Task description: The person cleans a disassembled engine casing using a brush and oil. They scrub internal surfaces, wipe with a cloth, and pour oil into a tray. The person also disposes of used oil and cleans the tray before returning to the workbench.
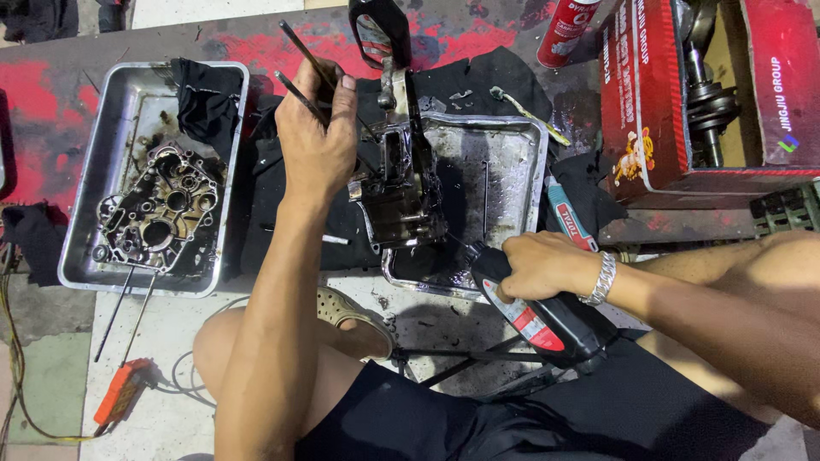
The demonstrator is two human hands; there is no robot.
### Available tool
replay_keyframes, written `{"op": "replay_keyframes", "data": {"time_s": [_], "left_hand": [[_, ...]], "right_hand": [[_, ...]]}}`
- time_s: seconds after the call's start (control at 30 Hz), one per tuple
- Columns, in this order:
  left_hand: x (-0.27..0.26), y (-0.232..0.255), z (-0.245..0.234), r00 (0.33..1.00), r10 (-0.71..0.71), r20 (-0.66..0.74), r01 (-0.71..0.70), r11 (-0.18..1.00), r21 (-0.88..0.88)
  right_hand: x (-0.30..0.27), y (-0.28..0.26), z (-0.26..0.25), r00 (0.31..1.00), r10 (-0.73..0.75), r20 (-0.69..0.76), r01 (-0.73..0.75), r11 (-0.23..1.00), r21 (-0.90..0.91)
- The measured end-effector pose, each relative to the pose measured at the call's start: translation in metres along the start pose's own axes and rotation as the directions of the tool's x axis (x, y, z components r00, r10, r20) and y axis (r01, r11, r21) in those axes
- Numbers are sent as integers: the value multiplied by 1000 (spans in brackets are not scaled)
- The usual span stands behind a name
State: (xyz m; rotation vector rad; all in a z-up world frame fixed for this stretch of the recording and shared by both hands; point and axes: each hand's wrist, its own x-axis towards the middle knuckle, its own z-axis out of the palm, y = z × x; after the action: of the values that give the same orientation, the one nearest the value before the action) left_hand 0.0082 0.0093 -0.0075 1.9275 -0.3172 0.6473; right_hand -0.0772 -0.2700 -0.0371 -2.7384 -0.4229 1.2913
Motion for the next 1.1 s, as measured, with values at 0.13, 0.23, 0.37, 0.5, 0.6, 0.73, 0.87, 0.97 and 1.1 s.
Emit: {"op": "replay_keyframes", "data": {"time_s": [0.13,0.23,0.37,0.5,0.6,0.73,0.87,0.97,1.1], "left_hand": [[1,-6,0,996,-67,55,73,989,-129],[2,-9,-1,991,-86,106,106,973,-204],[4,-4,2,976,-108,191,163,938,-305],[2,4,6,968,-112,226,177,940,-292],[2,6,9,970,-70,233,139,946,-292],[3,6,8,970,-82,227,153,937,-315],[3,5,5,972,-80,221,145,943,-299],[2,6,6,974,-74,212,131,955,-267],[2,6,6,975,-60,216,114,961,-250]], "right_hand": [[1,3,-1,1000,20,-7,-20,999,35],[0,3,-4,996,19,-84,-12,996,85],[0,-1,-10,995,-31,-90,44,989,140],[2,-8,-15,995,-54,-84,67,985,161],[2,-15,-12,991,-116,-70,126,980,155],[6,-16,-13,998,-41,-39,49,974,221],[16,-3,-11,997,40,-73,-21,967,254],[21,4,-5,996,36,-86,-16,973,231],[23,9,-3,995,55,-83,-32,967,254]]}}
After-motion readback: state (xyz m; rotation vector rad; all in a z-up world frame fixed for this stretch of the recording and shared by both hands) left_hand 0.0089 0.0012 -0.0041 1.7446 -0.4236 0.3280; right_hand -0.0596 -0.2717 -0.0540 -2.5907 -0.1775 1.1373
